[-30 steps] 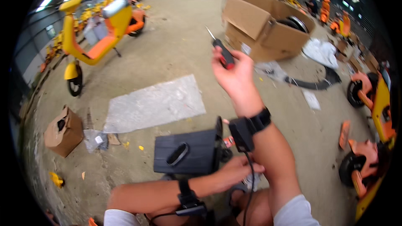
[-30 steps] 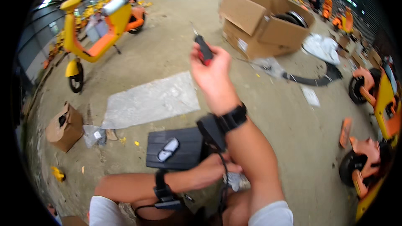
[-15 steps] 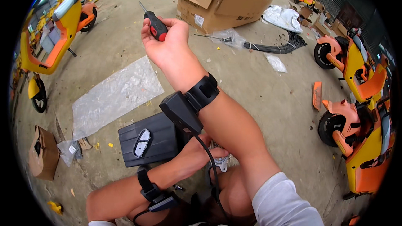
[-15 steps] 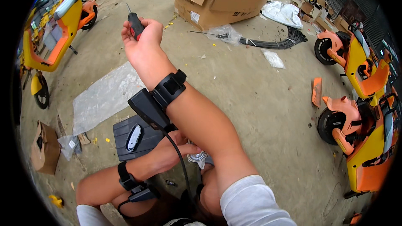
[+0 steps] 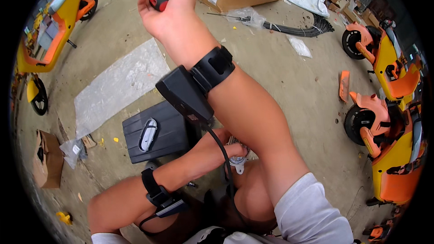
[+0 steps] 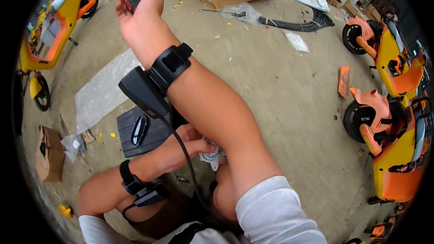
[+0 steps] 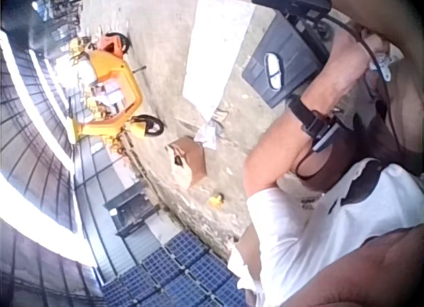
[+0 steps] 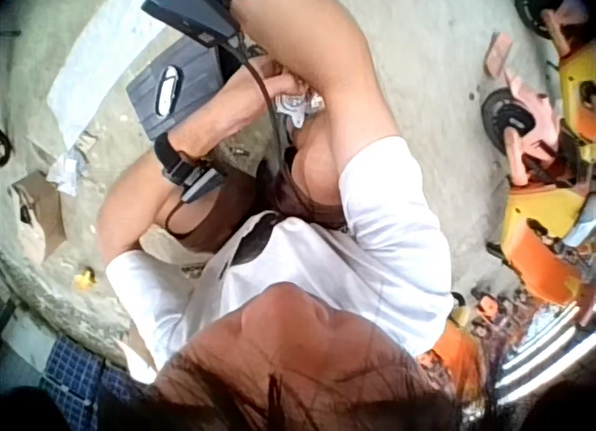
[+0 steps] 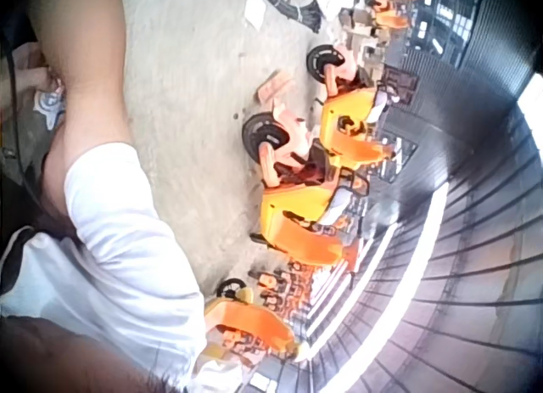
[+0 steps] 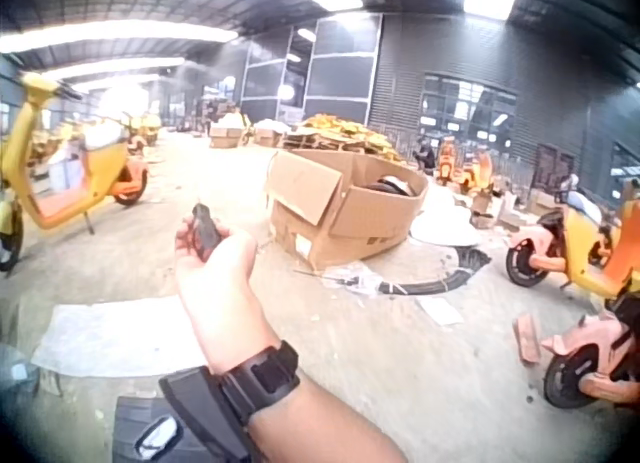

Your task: The person removes a clear plastic cover and an internal circuit board from a black housing using a screwdriver.

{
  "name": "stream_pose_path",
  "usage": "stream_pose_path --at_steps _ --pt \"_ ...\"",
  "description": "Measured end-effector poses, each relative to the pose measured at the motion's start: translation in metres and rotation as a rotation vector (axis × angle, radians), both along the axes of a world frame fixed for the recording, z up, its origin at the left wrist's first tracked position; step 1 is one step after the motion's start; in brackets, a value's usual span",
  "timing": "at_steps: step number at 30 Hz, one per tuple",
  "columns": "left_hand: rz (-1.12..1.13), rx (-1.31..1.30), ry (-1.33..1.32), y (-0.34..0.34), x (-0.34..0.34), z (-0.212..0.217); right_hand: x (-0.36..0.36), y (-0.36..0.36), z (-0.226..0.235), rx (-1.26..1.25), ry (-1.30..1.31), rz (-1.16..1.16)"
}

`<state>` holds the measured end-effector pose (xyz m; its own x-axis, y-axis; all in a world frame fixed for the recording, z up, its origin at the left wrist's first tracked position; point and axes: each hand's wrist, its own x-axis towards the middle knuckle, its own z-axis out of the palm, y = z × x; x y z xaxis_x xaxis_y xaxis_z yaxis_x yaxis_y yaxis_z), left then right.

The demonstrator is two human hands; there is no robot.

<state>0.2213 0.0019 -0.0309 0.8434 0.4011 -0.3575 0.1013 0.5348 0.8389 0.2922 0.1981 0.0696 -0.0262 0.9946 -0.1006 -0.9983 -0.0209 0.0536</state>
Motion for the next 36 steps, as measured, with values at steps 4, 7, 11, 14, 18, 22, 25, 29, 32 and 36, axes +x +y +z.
stream_pose_path --at_steps 4,7,11,14,18,22,25,29,32,36 --pt "0.028 -0.146 0.011 0.0 0.003 0.0 0.004 0.002 -0.01 0.159 -0.259 -0.134" --pt "0.057 -0.194 0.028 0.001 0.001 0.006 0.01 0.006 -0.026 0.384 -0.72 -0.333" --pt "0.079 -0.123 -0.083 -0.001 0.004 0.003 0.016 0.015 -0.028 0.426 -0.73 -0.303" --pt "0.038 -0.134 -0.084 0.002 0.004 -0.001 0.016 0.021 -0.012 0.259 -0.306 -0.099" --pt "0.022 -0.291 -0.202 0.004 0.003 0.0 0.025 0.014 -0.006 0.18 -0.138 -0.052" --pt "-0.047 -0.222 -0.211 0.009 -0.005 -0.008 0.022 0.011 -0.003 0.157 -0.074 -0.03" --pt "-0.058 -0.147 -0.178 0.008 -0.005 -0.006 0.023 0.008 -0.001 0.139 -0.051 -0.023" --pt "-0.043 -0.178 -0.134 0.007 -0.003 0.0 0.022 0.005 -0.003 0.114 -0.026 -0.014" --pt "-0.074 -0.156 -0.067 0.006 0.0 0.004 0.028 0.003 -0.001 0.097 -0.011 -0.021" --pt "-0.055 -0.132 -0.106 0.006 0.0 0.0 0.022 0.005 -0.001 0.071 0.013 -0.012"
